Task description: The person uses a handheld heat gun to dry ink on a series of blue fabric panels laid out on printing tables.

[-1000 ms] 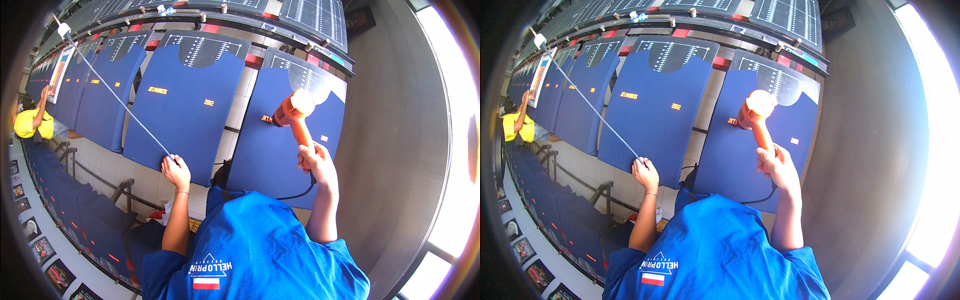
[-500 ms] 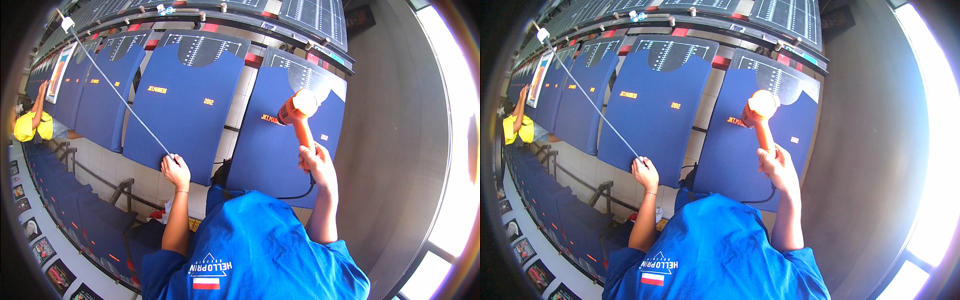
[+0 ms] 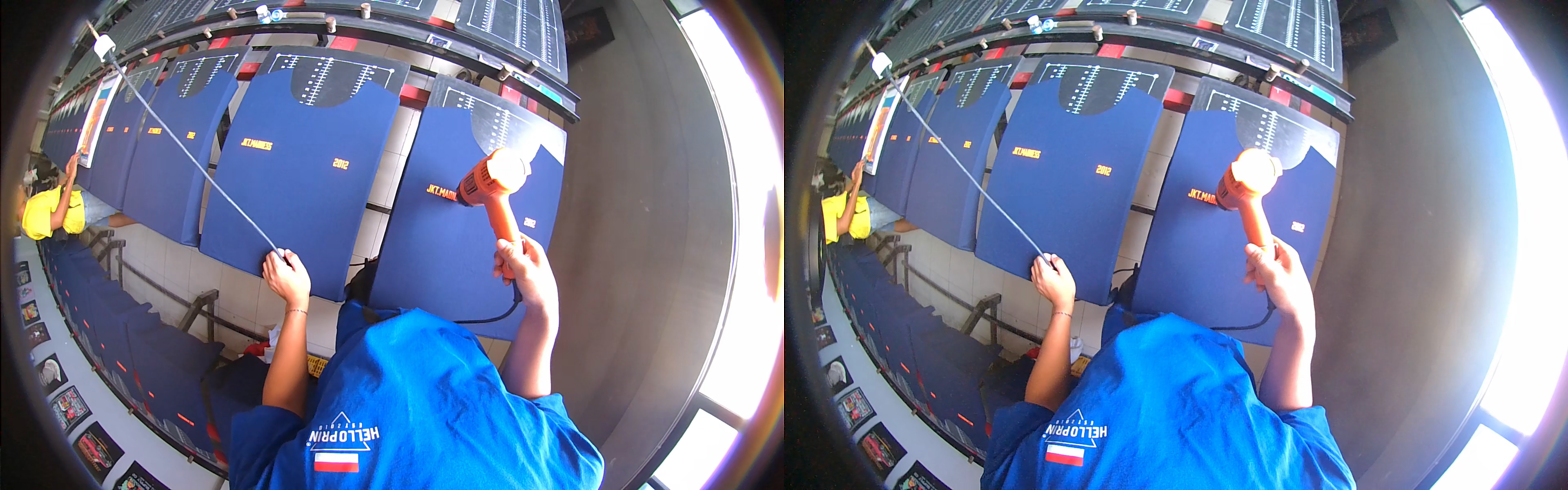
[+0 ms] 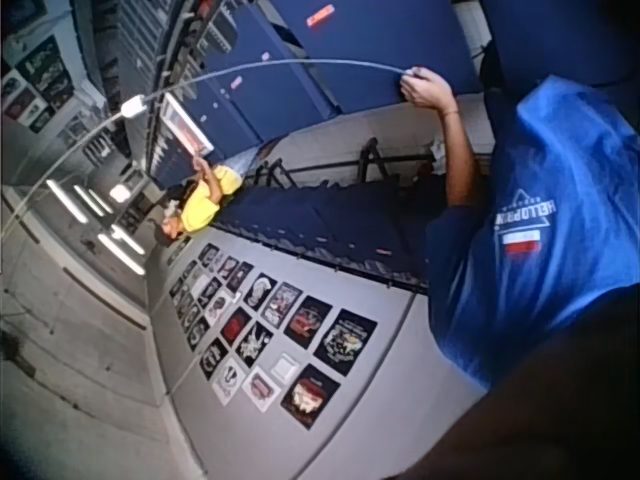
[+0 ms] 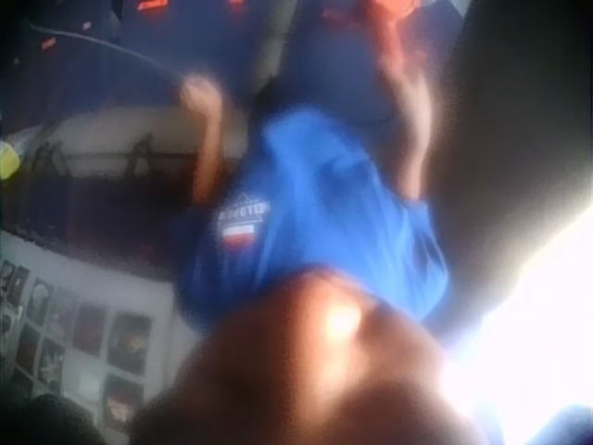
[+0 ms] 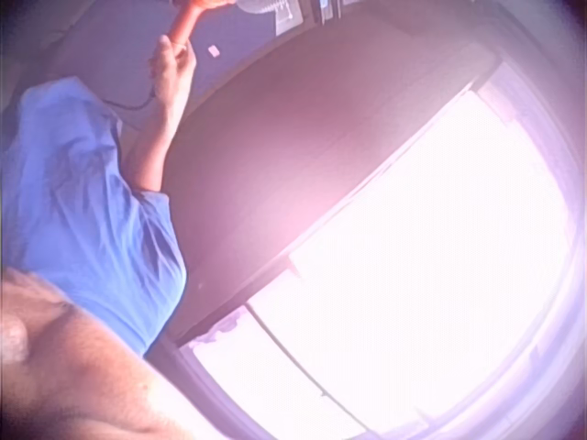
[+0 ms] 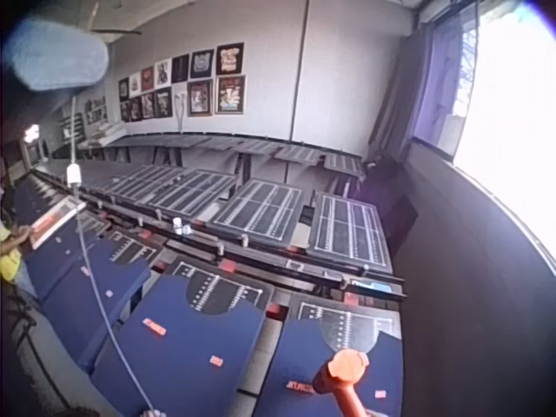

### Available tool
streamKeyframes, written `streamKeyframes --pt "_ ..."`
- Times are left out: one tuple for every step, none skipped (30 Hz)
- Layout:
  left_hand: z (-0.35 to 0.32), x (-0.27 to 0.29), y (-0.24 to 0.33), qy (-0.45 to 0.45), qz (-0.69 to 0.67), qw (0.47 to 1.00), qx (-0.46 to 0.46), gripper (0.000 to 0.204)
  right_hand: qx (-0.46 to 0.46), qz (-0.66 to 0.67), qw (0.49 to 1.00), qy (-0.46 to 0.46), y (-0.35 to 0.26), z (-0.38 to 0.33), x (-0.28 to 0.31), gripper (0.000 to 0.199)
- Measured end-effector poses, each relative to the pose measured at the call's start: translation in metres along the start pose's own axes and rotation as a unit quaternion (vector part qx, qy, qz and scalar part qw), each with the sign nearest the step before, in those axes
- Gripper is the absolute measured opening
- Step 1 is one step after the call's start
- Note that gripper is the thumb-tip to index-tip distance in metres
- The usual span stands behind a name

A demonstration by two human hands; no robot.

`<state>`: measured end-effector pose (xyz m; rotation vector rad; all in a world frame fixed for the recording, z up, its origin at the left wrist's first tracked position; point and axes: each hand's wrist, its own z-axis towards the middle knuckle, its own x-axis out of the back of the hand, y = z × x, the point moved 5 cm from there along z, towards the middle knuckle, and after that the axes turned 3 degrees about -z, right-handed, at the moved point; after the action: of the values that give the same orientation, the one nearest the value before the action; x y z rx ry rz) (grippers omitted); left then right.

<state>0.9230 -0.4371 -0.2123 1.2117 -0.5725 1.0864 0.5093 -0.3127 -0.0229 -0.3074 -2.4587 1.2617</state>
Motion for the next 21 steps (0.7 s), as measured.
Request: streamKeyframes --pt "0.0 0.0 0.0 0.002 -0.002 1.0 0.0 0.021 0.004 0.0 1.0 0.003 0.0 0.0 0.0 0.026" --pt "0.001 0.0 -0.001 0.004 -0.003 1.0 0.0 0.021 0.007 0.0 1.0 0.005 0.002 0.0 -0.001 0.026" --pt "0.001 -0.001 -0.001 0.002 -0.002 1.0 0.001 0.021 0.011 0.0 1.0 0.008 0.003 0.0 -0.001 0.025" --pt "0.001 -0.001 -0.001 0.001 -0.001 1.0 0.003 0.021 0.014 0.0 1.0 0.01 0.005 0.001 -0.002 0.025" --pt "0.001 -0.001 -0.001 -0.001 0.001 1.0 0.004 0.021 0.016 0.001 1.0 -0.006 0.006 0.001 -0.001 0.023" --pt "0.001 -0.001 0.0 -0.002 0.001 1.0 0.003 0.021 0.009 0.003 1.0 -0.006 0.006 0.001 0.001 0.024" --pt "0.001 0.0 0.001 -0.003 0.001 1.0 0.002 0.021 0.004 0.006 1.0 -0.005 0.005 0.0 0.003 0.024" --pt "0.001 0.001 0.001 -0.004 0.002 1.0 0.0 0.021 -0.002 0.008 1.0 -0.005 0.005 0.0 0.004 0.024" --pt "0.002 0.001 0.002 -0.004 0.0 1.0 -0.001 0.021 0.004 0.006 1.0 0.002 0.004 -0.001 0.003 0.025" --pt "0.001 0.001 0.001 -0.004 -0.002 1.0 -0.001 0.021 0.009 0.002 1.0 0.008 0.005 -0.001 0.0 0.025" --pt "0.0 0.001 0.001 -0.004 -0.003 1.0 -0.001 0.02 0.014 -0.002 1.0 0.015 0.005 -0.001 -0.001 0.026" --pt "0.0 0.001 0.001 -0.007 -0.002 1.0 -0.001 0.02 0.009 0.0 1.0 0.014 0.006 0.0 0.001 0.027" --pt "0.0 0.001 0.001 -0.008 -0.001 1.0 -0.004 0.02 0.005 0.004 1.0 0.014 0.008 0.0 0.006 0.027" --pt "0.0 0.001 0.001 -0.01 -0.001 1.0 -0.006 0.019 0.002 0.007 1.0 0.014 0.01 0.001 0.009 0.028" --pt "0.001 0.001 0.001 -0.009 0.001 1.0 -0.008 0.019 0.012 0.005 1.0 0.013 0.013 0.001 0.007 0.027" --pt "0.001 0.001 0.001 -0.008 0.003 1.0 -0.01 0.02 0.01 0.003 1.0 0.017 0.012 0.001 0.006 0.027" --pt "0.0 0.001 0.001 -0.008 0.006 1.0 -0.011 0.02 0.008 0.001 1.0 0.021 0.01 -0.001 0.005 0.028" --pt "0.0 0.001 0.001 -0.006 0.002 1.0 -0.01 0.02 0.006 -0.001 1.0 0.026 0.009 -0.001 0.005 0.028" --pt "0.0 0.001 0.001 -0.005 -0.002 1.0 -0.009 0.02 0.007 0.003 1.0 0.025 0.009 -0.001 0.006 0.028" --pt "0.0 0.002 0.002 -0.004 -0.005 1.0 -0.008 0.02 0.007 0.008 1.0 0.025 0.011 -0.001 0.008 0.028" --pt "0.0 0.002 0.002 -0.004 -0.005 1.0 -0.007 0.02 0.007 0.013 1.0 0.025 0.012 -0.001 0.009 0.028"
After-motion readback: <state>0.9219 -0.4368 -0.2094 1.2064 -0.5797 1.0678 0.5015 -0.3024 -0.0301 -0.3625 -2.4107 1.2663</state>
